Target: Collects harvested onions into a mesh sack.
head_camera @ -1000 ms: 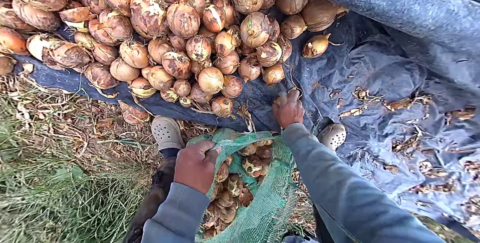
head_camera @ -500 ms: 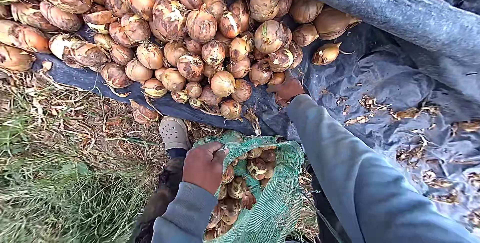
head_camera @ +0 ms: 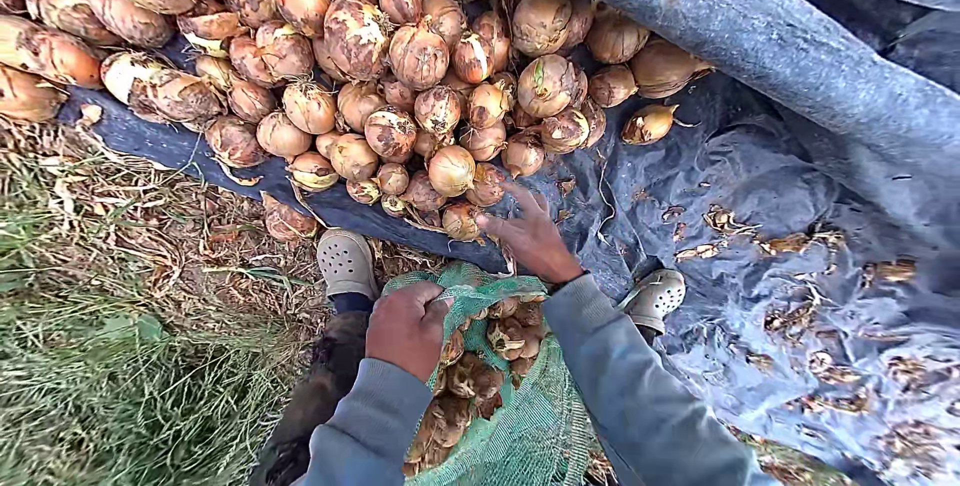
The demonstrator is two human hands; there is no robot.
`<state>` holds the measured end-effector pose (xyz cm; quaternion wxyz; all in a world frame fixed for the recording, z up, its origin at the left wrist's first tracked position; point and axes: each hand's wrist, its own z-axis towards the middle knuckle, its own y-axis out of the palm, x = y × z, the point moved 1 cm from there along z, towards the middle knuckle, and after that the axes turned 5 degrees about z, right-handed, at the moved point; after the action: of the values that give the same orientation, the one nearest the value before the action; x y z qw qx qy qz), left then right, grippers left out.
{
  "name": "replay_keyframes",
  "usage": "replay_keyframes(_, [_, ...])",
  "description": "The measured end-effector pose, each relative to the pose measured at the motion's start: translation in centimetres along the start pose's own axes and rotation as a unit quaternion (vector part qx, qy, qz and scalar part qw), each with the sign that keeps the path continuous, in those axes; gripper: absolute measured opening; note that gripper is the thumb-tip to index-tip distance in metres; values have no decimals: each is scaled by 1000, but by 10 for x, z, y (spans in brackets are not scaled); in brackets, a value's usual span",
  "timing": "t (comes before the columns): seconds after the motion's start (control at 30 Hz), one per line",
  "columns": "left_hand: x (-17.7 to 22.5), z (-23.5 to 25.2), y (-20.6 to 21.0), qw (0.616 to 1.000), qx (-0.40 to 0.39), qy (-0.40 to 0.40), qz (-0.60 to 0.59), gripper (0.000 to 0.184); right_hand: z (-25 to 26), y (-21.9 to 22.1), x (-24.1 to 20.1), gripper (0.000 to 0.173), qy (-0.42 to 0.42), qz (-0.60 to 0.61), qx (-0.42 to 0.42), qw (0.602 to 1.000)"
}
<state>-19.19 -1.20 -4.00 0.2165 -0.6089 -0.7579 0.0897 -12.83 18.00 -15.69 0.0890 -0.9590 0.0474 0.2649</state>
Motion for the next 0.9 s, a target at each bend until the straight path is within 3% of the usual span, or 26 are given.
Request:
replay_keyframes(0.1, [-6,0,0,1000,11,7,-2,12,66,44,-8,98,95,18,18,995])
replay_keyframes(0.2, [-9,0,-4,1000,-1,-1,-9,12,84,67,-13,111,146,-46,26,988])
replay_keyframes(0.43, [-9,-3,-7,1000,-7,-4,-22,13,85,62,11,96,75,19,57,995])
replay_keyframes(0.57, [-12,-4,-6,1000,2,-7,-31,13,67,36,22,92,21,144,30,989])
replay_keyframes(0.7, [-19,-3,-3,999,30,-4,-36,12,-14,-8,24,97,-82,304,-15,949])
replay_keyframes(0.8, [-17,-3,-6,999,33,-5,-28,13,-125,-36,38,71,-101,414,-177,887])
replay_keyframes(0.83, [-15,-3,-7,999,28,-7,-24,13,-154,-39,43,70,-76,393,-256,880])
replay_keyframes(0.9, [-9,-2,-10,1000,14,-10,-16,14,-181,-39,34,62,-16,210,-345,915])
